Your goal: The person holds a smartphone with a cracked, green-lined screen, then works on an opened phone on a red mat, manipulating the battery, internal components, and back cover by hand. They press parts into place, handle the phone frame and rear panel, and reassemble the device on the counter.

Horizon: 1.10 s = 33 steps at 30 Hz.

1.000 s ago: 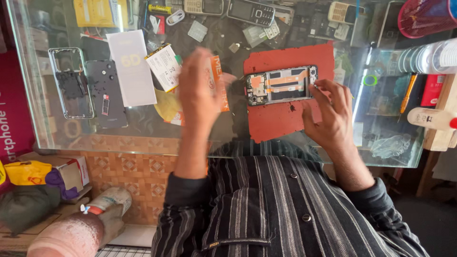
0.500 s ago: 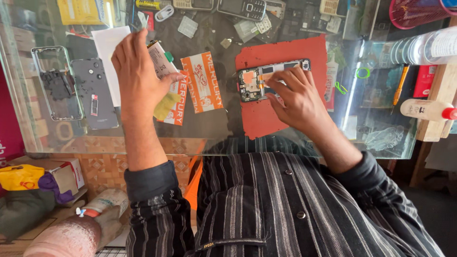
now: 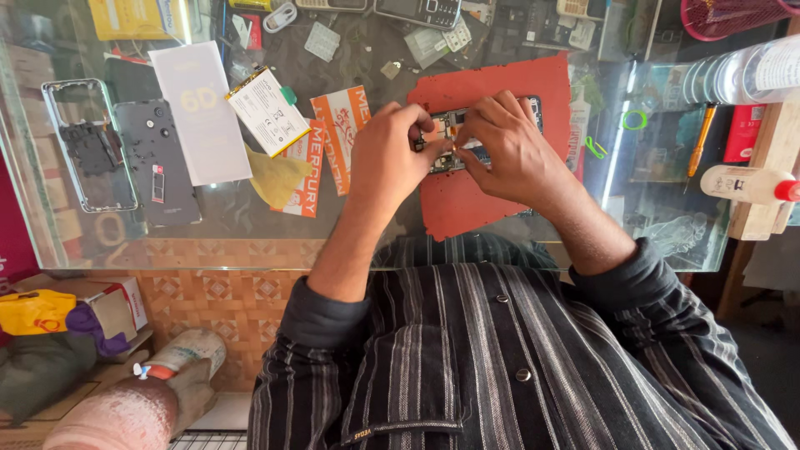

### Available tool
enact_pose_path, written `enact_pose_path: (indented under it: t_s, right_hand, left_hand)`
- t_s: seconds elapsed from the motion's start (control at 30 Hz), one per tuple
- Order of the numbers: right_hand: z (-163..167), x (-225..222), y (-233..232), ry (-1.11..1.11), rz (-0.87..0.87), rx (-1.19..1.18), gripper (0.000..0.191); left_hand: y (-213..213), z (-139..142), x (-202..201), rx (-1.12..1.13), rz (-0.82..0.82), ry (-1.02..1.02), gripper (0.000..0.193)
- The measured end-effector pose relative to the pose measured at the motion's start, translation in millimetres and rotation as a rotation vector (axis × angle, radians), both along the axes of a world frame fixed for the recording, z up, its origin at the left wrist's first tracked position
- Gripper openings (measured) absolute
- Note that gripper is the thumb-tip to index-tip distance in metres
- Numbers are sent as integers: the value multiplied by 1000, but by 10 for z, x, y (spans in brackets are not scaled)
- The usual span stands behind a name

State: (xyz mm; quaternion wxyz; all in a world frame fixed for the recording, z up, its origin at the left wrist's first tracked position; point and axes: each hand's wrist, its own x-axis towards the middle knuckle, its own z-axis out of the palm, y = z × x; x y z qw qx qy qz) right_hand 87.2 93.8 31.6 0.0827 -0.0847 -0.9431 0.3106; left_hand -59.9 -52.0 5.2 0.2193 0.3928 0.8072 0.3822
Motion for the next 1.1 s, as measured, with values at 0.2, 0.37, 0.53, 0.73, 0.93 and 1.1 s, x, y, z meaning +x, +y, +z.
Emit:
enact_pose_path:
  t_s: [0.2,0.37,0.53,0.73,0.93,1.1]
  right_hand:
    - [-32,22,63,19,-9,-111,24]
    - [-75,35,41,66,-12,-119,27]
    - [-89,41,62,38,5,-123,22]
    - [-109,43,92,49,19,-125,24]
    - [-133,30,91,57,-2,-172,21]
    - [-163,10,30,67,-38,-121,20]
  left_hand:
    - [96,-70,-120,-78,-29,11,39]
    - [137,-110,-147,-146,-34,23,45]
    - [148,-114,-139,-126,-51,98,50]
    - [142,-114,-191,-199,-49,-15,48]
    - [147,-70,-195,-182,-55,-19,44]
    - [129,8,-240,-271,-50,-155,38]
